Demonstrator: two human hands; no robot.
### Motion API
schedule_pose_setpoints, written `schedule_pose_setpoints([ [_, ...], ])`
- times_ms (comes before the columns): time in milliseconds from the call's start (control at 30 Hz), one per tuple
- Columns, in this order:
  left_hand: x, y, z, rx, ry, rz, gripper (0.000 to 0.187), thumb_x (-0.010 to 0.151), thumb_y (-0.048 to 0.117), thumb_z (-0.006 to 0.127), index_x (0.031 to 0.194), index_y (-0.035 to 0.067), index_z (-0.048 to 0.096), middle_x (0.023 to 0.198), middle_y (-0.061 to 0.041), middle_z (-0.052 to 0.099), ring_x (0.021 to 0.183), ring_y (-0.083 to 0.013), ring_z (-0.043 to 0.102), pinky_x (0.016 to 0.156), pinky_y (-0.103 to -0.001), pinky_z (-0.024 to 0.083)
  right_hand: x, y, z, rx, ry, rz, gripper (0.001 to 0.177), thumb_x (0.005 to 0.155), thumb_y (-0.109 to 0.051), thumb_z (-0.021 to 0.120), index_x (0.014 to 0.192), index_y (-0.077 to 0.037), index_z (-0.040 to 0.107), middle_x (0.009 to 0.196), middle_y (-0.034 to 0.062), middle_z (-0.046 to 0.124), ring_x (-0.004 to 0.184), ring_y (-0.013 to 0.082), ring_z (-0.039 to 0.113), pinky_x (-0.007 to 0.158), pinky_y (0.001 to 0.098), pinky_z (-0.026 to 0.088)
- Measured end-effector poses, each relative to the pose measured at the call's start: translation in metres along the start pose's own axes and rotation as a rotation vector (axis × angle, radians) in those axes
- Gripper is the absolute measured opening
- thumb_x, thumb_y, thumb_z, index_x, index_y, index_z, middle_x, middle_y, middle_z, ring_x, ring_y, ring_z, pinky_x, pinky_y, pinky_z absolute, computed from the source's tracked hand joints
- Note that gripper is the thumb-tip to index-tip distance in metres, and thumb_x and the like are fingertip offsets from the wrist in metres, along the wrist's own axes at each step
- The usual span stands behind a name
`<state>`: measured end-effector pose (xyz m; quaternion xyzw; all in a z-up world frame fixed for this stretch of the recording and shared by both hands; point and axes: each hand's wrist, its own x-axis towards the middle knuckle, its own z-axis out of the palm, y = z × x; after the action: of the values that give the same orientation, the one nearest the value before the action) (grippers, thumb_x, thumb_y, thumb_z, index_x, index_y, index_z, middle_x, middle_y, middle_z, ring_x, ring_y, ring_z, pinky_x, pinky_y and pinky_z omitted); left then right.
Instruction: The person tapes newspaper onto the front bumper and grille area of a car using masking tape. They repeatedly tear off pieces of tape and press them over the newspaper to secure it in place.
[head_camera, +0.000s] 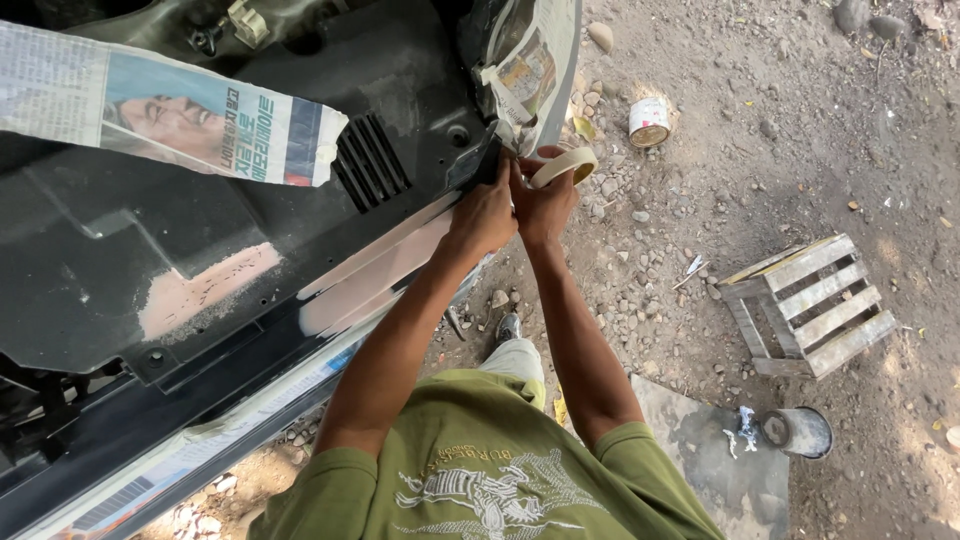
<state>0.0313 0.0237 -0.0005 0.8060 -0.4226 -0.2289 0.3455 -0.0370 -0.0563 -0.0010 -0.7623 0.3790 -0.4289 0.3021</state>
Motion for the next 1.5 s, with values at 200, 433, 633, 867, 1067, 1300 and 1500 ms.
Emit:
schedule_pose_setpoints([
  [200,0.003,-0.007,0.003,0.072,-0.083,-0.024,0.107,0.083,0.008,0.071,0.164,-0.002,0.002,0.113,-0.031,0.071,0.105,-0.0442,0.070,0.093,-0.051,0.056,-0.002,-0.009,-0.010,0.013,-0.050,-0.052,0.048,0.083,-0.027,0.089,0.115,-0.003,0.062,0.089,0.0066,0.081,0.078,0.0186,0.080,0.071,0.0315,0.060],
  [433,-0.014,0.016,-0.015,-0.338,-0.128,-0.128,0.114,0.075,0.000,0.068,0.165,0.005,0.000,0.115,-0.030,0.071,0.073,-0.0380,0.078,0.071,-0.044,0.063,0.003,0.011,-0.010,-0.028,-0.086,-0.114,0.043,0.086,-0.025,0.089,0.116,-0.007,0.065,0.099,0.0065,0.082,0.084,0.0184,0.082,0.075,0.0305,0.063],
  [633,-0.015,0.001,-0.006,-0.212,-0.053,-0.091,0.111,0.074,0.002,0.074,0.163,0.005,0.009,0.120,-0.031,0.067,0.080,-0.0385,0.076,0.074,-0.046,0.061,-0.003,-0.001,-0.017,0.008,-0.137,-0.084,0.046,0.086,-0.023,0.085,0.123,-0.006,0.062,0.097,0.0057,0.082,0.086,0.0191,0.081,0.076,0.0323,0.061],
  [867,-0.020,-0.011,0.010,-0.085,0.119,0.024,0.101,0.081,0.013,0.082,0.161,0.008,0.021,0.126,-0.031,0.064,0.112,-0.0483,0.064,0.091,-0.054,0.052,-0.007,0.007,-0.014,0.043,-0.125,-0.127,0.043,0.086,-0.021,0.084,0.121,-0.006,0.064,0.100,0.0052,0.081,0.090,0.0218,0.080,0.079,0.0346,0.061],
  [1067,-0.023,0.019,-0.020,-0.391,-0.014,-0.030,0.104,0.071,-0.011,0.063,0.161,0.009,0.016,0.155,-0.027,0.043,0.091,-0.0399,0.077,0.058,-0.041,0.063,-0.003,0.009,-0.010,0.016,-0.047,-0.114,0.034,0.086,-0.026,0.087,0.109,-0.006,0.072,0.105,0.0071,0.080,0.086,0.0235,0.080,0.076,0.0358,0.060],
  [1300,0.007,-0.040,0.037,-0.165,0.195,0.249,0.110,0.066,-0.003,0.073,0.159,0.007,0.015,0.132,-0.027,0.056,0.088,-0.0314,0.066,0.075,-0.037,0.057,-0.006,0.020,-0.003,0.007,0.029,-0.055,0.038,0.086,-0.030,0.088,0.111,-0.006,0.071,0.096,0.0057,0.082,0.081,0.0202,0.080,0.073,0.0338,0.061],
  [1500,-0.015,0.009,-0.002,-0.302,-0.004,-0.107,0.097,0.081,0.000,0.066,0.165,0.013,0.019,0.133,-0.027,0.065,0.078,-0.0311,0.078,0.077,-0.044,0.063,-0.013,0.027,-0.020,0.065,-0.065,-0.047,0.040,0.089,-0.020,0.083,0.123,-0.006,0.068,0.108,0.0075,0.080,0.085,0.0161,0.079,0.076,0.0292,0.063],
])
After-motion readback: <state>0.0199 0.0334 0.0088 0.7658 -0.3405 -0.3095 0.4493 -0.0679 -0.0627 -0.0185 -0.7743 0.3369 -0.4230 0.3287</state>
